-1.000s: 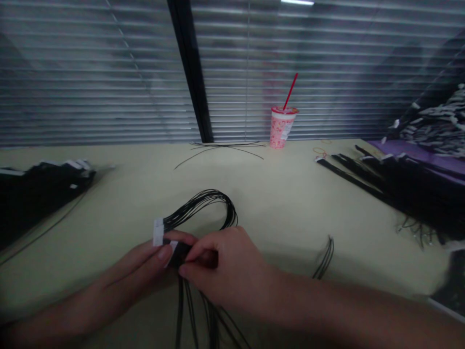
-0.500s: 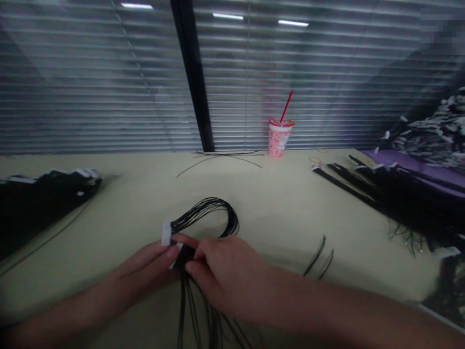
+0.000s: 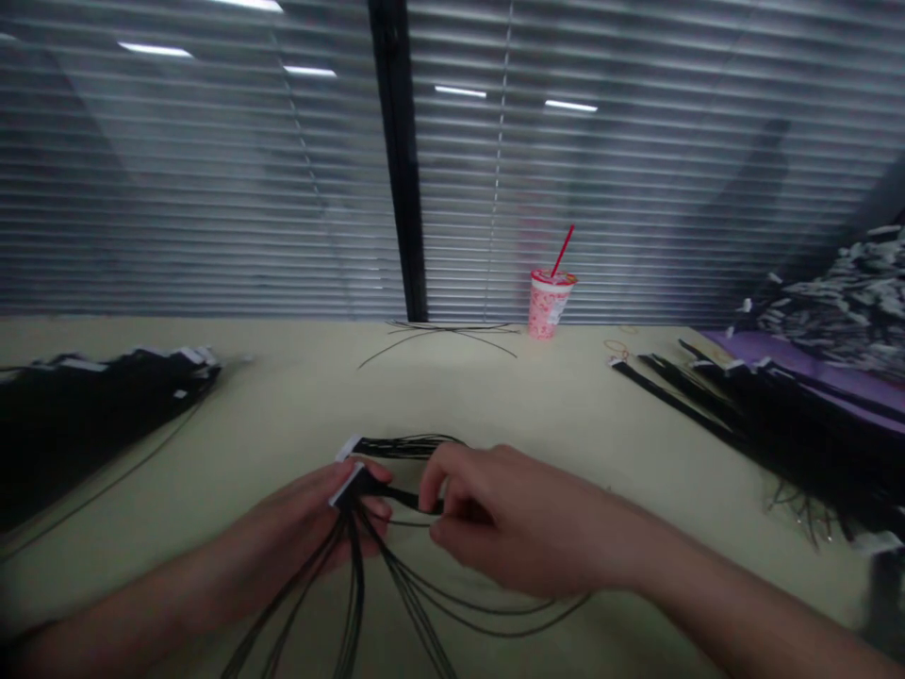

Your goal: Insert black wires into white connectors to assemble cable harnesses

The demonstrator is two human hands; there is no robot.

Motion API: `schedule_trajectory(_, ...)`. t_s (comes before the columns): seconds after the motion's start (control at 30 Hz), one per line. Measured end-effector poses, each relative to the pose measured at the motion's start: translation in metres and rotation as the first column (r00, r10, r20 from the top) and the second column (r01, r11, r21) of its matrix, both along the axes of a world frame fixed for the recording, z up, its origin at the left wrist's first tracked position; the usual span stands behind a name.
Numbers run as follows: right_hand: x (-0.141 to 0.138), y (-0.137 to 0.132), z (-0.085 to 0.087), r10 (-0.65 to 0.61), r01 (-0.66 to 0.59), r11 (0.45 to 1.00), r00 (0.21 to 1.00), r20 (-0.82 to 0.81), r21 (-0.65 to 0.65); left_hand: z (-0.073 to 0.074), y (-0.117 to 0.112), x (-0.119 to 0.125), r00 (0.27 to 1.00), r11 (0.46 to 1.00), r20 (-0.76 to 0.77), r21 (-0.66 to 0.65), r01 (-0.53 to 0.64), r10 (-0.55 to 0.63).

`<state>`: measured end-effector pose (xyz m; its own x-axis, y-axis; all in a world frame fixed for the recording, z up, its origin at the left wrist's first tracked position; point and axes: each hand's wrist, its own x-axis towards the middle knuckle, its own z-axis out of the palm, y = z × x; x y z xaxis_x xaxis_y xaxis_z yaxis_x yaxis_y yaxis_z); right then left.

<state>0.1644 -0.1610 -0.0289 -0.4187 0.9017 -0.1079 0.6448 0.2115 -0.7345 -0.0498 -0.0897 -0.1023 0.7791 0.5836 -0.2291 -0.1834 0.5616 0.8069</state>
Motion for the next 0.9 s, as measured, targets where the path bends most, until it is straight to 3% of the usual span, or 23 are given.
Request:
schedule_trajectory(0.07, 0.012, 0.003, 0.01, -0.001, -0.038, 0.985, 0.974, -0.226, -0.167, 0.001, 0.002, -0.002, 1.0, 1.0, -0.004, -0.031, -0.002, 0.002)
schedule_trajectory(0.17, 0.032, 0.004, 0.02, -0.041, -0.146, 0.939, 0.85, -0.526, -0.31, 0.0, 0.004, -0.002, 1.0, 0.999, 0.008, -0.032, -0.003, 0.004)
schedule_trajectory(0.23, 0.043, 0.001, 0.024, -0.044, -0.218, 0.926, 0.75, -0.66, -0.309, -0.001, 0.004, -0.002, 1.0, 1.0, 0.019, -0.018, 0.011, -0.01)
schedule_trajectory(0.3, 0.048, -0.002, 0.027, -0.014, -0.242, 0.945, 0.641, -0.768, -0.218, -0.001, 0.003, -0.002, 0.999, 0.999, 0.031, -0.025, 0.028, -0.028)
schedule_trajectory(0.33, 0.049, -0.003, 0.029, -0.002, -0.203, 0.968, 0.588, -0.809, -0.15, 0.0, 0.003, -0.002, 0.999, 0.998, 0.032, -0.045, 0.032, -0.031)
schedule_trajectory(0.4, 0.05, -0.002, 0.034, -0.041, 0.021, 0.999, 0.507, -0.861, -0.035, 0.0, 0.005, -0.001, 0.999, 0.993, 0.021, -0.114, 0.026, -0.024)
schedule_trajectory(0.5, 0.05, 0.005, 0.037, -0.183, 0.413, 0.911, 0.44, -0.879, 0.017, -0.002, 0.008, 0.0, 1.0, 0.982, 0.017, -0.187, 0.0, 0.003)
schedule_trajectory(0.57, 0.051, 0.012, 0.034, -0.198, 0.482, 0.875, 0.424, -0.884, 0.035, -0.004, 0.009, 0.001, 0.999, 0.985, 0.019, -0.166, -0.046, 0.05)
schedule_trajectory(0.67, 0.047, 0.024, 0.022, -0.113, 0.389, 0.919, 0.408, -0.906, 0.06, -0.003, 0.006, 0.003, 0.991, 0.991, -0.09, -0.087, -0.103, 0.096)
schedule_trajectory(0.73, 0.035, 0.031, 0.01, -0.096, 0.278, 0.96, 0.418, -0.903, 0.026, 0.0, 0.004, 0.005, 0.971, 0.997, -0.229, -0.028, -0.079, 0.07)
schedule_trajectory(0.8, 0.015, 0.036, -0.008, -0.118, 0.167, 0.985, 0.495, -0.861, -0.039, 0.003, 0.003, 0.008, 0.947, 0.999, -0.318, 0.021, -0.039, 0.044)
schedule_trajectory(0.9, -0.022, 0.036, -0.039, -0.095, 0.089, 0.995, 0.695, -0.712, -0.046, 0.003, 0.003, 0.01, 0.929, 0.998, -0.364, 0.044, -0.053, 0.066)
